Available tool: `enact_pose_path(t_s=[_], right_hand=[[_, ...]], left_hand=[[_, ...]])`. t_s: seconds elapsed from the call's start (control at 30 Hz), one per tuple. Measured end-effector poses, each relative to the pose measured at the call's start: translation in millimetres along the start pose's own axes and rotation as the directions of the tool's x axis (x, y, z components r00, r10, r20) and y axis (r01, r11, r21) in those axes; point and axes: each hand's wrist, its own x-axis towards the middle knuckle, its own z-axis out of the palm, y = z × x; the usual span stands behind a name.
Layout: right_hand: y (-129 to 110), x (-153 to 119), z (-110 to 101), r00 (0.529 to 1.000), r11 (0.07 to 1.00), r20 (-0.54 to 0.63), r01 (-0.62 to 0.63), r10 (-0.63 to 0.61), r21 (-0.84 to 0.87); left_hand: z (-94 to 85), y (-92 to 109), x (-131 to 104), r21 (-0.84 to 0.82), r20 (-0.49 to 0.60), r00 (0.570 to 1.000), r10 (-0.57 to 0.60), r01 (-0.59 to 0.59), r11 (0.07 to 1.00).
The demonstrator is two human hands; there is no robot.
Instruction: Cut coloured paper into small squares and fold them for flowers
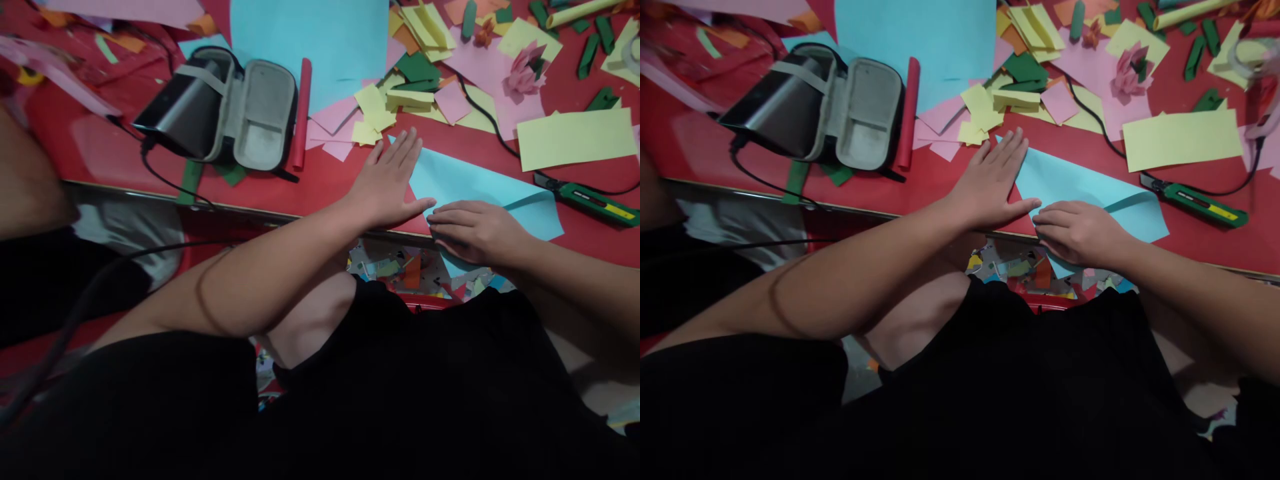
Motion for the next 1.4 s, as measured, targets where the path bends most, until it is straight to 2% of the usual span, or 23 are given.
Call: enact_pose_path(t_s=[0.2, 0.4, 0.57, 0.67, 0.73, 0.83, 0.93, 1.07, 1.2, 1.4], right_hand=[[-1.1, 3.3, -17.3, 0.994, 1.0, 0.107, -0.027, 0.026, 0.008], [-1.8, 2.1, -20.0, 0.993, 1.0, 0.116, -0.013, 0.015, -0.021], [-8.6, 2.4, -21.8, 0.982, 0.993, 0.15, -0.117, 0.112, 0.028], [-18.0, 23.3, -18.5, 0.96, 0.961, 0.072, -0.273, 0.269, 0.049], [-21.8, 48.3, -10.4, 0.924, 0.922, 0.019, -0.383, 0.382, 0.063], [-17.9, 87.2, 9.6, 0.875, 0.877, 0.103, -0.479, 0.473, 0.046], [-6.0, 105.2, 30.3, 0.825, 0.84, 0.186, -0.542, 0.533, -0.004], [3.3, 93.6, 45.0, 0.817, 0.833, 0.17, -0.549, 0.551, -0.063], [1.2, 78.9, 43.9, 0.823, 0.833, 0.129, -0.547, 0.553, -0.078], [-5.1, 69.4, 28.2, 0.753, 0.782, 0.213, -0.589, 0.623, -0.204]], left_hand=[[0.4, -2.1, -1.4, -0.043, -0.023, 1.0, -0.001, 0.0, 0.999], [-1.2, -1.1, -1.2, -0.047, -0.005, 1.0, -0.019, 0.018, 0.999], [1.8, 0.1, -0.3, -0.025, -0.032, 0.999, -0.023, 0.023, 0.999], [7.8, -3.8, 2.7, -0.021, -0.068, 0.998, 0.005, -0.006, 1.0], [10.4, -5.6, 5.5, -0.011, -0.062, 0.998, 0.013, -0.014, 1.0], [9.4, -3.2, 9.0, 0.041, -0.015, 0.999, -0.034, 0.035, 0.999], [4.8, 1.3, 10.6, 0.107, 0.027, 0.995, -0.093, 0.09, 0.99], [3.5, -3.2, 11.8, 0.086, 0.005, 0.999, -0.053, 0.053, 0.995], [8.6, -13.5, 11.4, 0.011, -0.073, 0.996, 0.043, -0.042, 0.999], [6.7, -7.4, 5.8, -0.034, -0.091, 0.995, 0.032, -0.035, 0.999]])
